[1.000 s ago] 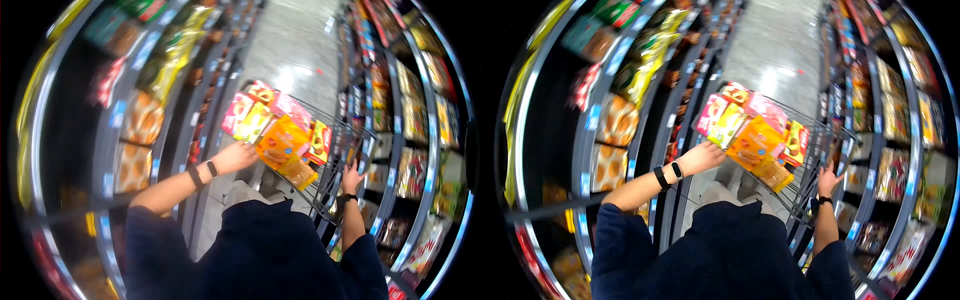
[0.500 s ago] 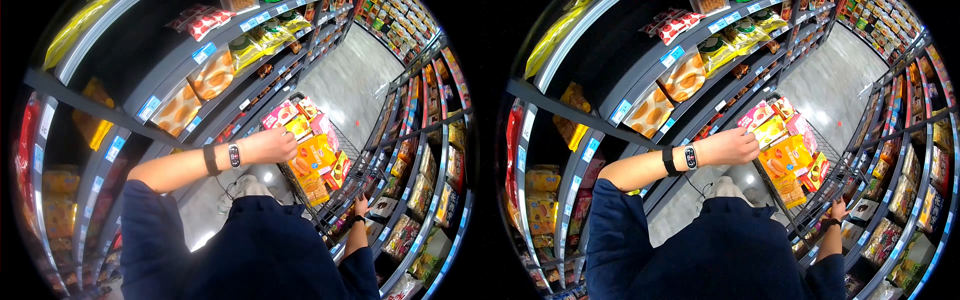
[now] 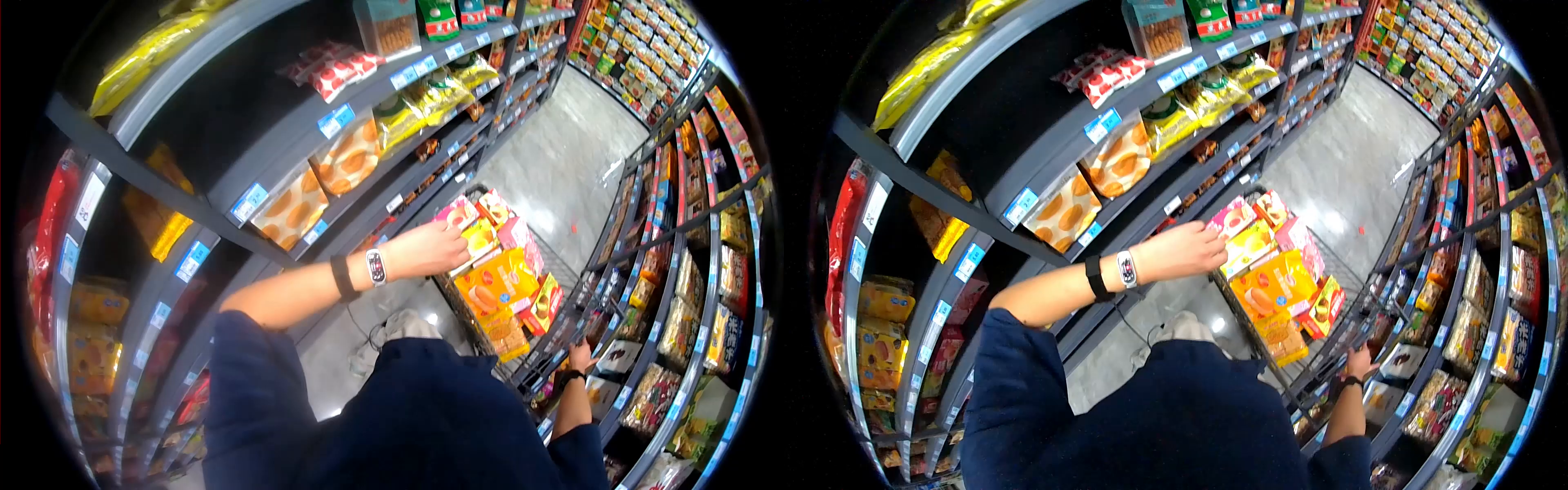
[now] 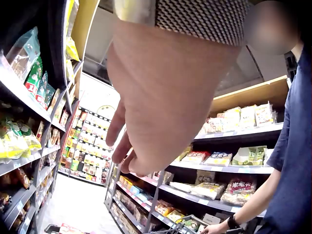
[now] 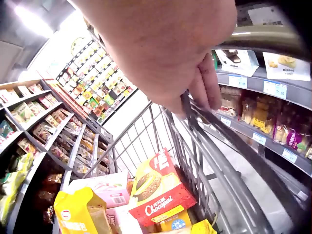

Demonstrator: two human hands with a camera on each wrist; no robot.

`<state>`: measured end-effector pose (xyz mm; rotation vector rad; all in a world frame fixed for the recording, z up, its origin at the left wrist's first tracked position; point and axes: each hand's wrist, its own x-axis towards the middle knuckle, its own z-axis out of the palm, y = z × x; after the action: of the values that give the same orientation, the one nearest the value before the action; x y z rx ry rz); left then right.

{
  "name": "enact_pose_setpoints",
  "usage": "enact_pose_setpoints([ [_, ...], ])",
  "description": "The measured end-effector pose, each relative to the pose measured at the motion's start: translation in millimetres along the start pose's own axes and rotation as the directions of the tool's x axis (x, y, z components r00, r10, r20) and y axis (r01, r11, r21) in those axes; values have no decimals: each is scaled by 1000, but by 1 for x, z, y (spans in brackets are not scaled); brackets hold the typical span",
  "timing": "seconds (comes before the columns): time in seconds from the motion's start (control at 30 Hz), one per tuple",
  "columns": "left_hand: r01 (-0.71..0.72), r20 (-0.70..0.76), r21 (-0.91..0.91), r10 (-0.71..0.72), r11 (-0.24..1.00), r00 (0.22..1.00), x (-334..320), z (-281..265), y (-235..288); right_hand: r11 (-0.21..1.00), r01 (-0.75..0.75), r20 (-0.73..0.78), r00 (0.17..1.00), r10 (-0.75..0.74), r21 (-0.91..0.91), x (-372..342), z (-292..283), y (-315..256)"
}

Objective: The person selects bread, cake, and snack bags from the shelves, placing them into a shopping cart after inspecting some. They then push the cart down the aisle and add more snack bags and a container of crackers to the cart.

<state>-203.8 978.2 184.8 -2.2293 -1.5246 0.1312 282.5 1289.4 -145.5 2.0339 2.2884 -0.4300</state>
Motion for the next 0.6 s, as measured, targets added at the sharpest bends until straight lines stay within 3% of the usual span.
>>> enact_pose_setpoints([
  [0.03,42,10,-30,-41,999,999,-5,4,-1,1000,17,-47,999,-16,11,-18,-17,-22],
  [0.07,82,34,-77,-80,994,996,-11,15,-2,975,30,-53,998,-19,218,6,12,-1],
  [0.1,120,57,-101,-115,988,992,-18,16,-4,972,57,-106,994,-33,229,-4,2,-12],
  [0.13,161,96,-123,-149,979,984,-25,20,-4,976,2,-38,999,6,216,-12,-11,-22],
  [0.23,261,173,-210,-227,942,959,-42,26,0,976,65,-135,990,-38,207,2,4,-16],
  [0.3,313,197,-236,-270,920,943,-51,28,0,966,4,-102,995,24,260,4,-5,-31],
  [0.43,377,211,-206,-336,903,918,-63,16,0,963,12,-103,995,16,269,13,-18,-52],
  [0.47,412,230,-230,-362,882,903,-66,13,0,952,34,-160,987,16,304,41,14,-36],
  [0.5,440,246,-241,-384,865,890,-69,9,0,964,-37,-118,990,70,263,40,3,-50],
  [0.6,465,245,-238,-411,853,878,-84,8,3,929,43,-123,992,3,368,45,0,-66],
])
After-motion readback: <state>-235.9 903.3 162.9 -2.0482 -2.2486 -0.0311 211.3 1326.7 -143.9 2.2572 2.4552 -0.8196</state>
